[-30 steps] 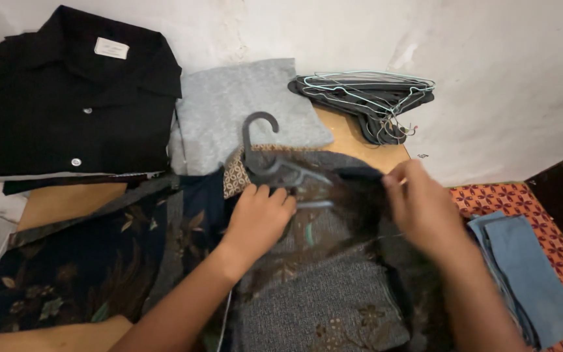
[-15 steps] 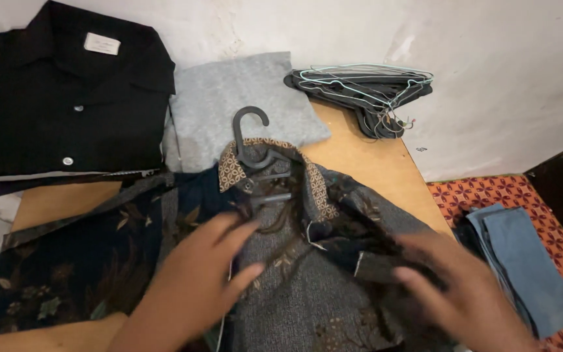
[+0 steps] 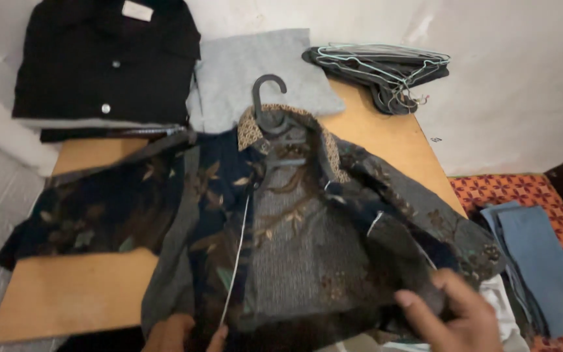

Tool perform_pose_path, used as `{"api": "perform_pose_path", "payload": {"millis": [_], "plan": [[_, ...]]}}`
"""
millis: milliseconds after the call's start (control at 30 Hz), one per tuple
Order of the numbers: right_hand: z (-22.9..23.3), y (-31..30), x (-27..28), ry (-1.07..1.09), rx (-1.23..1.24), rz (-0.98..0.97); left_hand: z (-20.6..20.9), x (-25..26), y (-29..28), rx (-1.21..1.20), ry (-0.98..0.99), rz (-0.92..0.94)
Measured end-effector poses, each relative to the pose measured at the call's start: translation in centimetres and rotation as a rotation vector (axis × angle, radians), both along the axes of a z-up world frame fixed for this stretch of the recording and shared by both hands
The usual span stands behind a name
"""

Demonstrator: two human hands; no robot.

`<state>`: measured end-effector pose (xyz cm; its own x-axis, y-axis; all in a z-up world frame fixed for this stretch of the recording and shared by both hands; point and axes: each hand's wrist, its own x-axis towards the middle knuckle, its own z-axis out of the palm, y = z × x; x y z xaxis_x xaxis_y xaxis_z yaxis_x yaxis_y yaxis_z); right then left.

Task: The person unfolds a dark patterned shirt on a wooden table, buttons the cuffs and front placket, then places the shirt on a hanger and continues buttoning the front. The shirt remains on the hanger on the table at the end.

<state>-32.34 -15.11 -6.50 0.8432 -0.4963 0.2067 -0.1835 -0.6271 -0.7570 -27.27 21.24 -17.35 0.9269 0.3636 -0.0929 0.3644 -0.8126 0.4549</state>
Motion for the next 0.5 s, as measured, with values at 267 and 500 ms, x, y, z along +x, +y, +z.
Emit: {"api": "perform_pose_path", "payload": {"millis": [267,500], "plan": [[-1.4,7.8,-1.0,0.388,-0.023,0.901,3.8,-3.7,-2.8,-0.433,-0.106,0.230],[-1.1,8.4,-3.2,-0.256,-0.003,0.862,3.3,-7.1,-5.1,-0.347,-0.917,-0.274]]}}
